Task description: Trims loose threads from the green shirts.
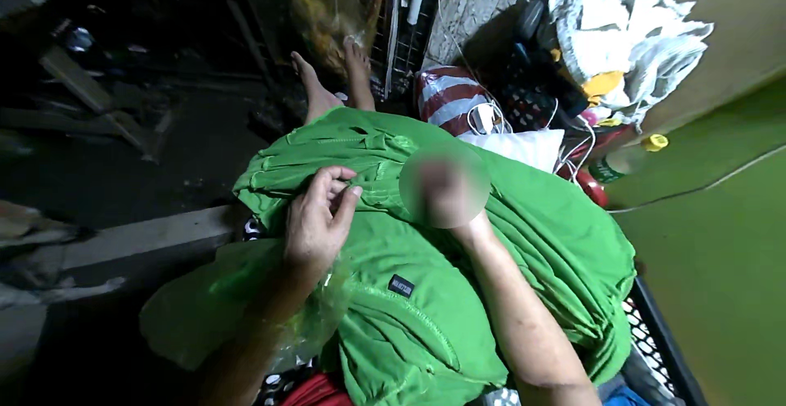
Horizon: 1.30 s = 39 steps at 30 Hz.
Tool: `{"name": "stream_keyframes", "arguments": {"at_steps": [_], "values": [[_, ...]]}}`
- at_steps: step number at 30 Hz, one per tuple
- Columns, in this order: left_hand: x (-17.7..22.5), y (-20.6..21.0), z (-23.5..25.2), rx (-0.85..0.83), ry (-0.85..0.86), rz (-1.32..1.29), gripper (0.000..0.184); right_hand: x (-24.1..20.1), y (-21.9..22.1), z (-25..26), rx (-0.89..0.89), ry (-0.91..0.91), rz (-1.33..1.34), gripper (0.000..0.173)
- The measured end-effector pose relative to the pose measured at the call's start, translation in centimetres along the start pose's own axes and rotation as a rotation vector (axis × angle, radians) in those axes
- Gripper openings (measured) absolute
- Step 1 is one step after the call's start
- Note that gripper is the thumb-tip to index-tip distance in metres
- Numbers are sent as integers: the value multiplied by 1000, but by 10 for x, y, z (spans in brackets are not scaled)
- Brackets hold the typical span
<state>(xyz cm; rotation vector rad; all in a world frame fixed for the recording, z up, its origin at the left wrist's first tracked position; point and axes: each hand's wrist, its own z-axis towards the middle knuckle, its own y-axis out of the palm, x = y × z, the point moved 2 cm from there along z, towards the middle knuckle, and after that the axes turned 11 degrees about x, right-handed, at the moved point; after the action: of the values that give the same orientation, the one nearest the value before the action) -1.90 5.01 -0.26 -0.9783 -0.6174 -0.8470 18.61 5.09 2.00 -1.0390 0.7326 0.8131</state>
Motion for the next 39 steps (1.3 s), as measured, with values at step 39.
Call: {"name": "stream_keyframes", "arguments": {"at_steps": [39], "values": [[26, 58, 96, -226, 333, 149, 29, 6, -9, 11, 167, 124, 42, 35]]}}
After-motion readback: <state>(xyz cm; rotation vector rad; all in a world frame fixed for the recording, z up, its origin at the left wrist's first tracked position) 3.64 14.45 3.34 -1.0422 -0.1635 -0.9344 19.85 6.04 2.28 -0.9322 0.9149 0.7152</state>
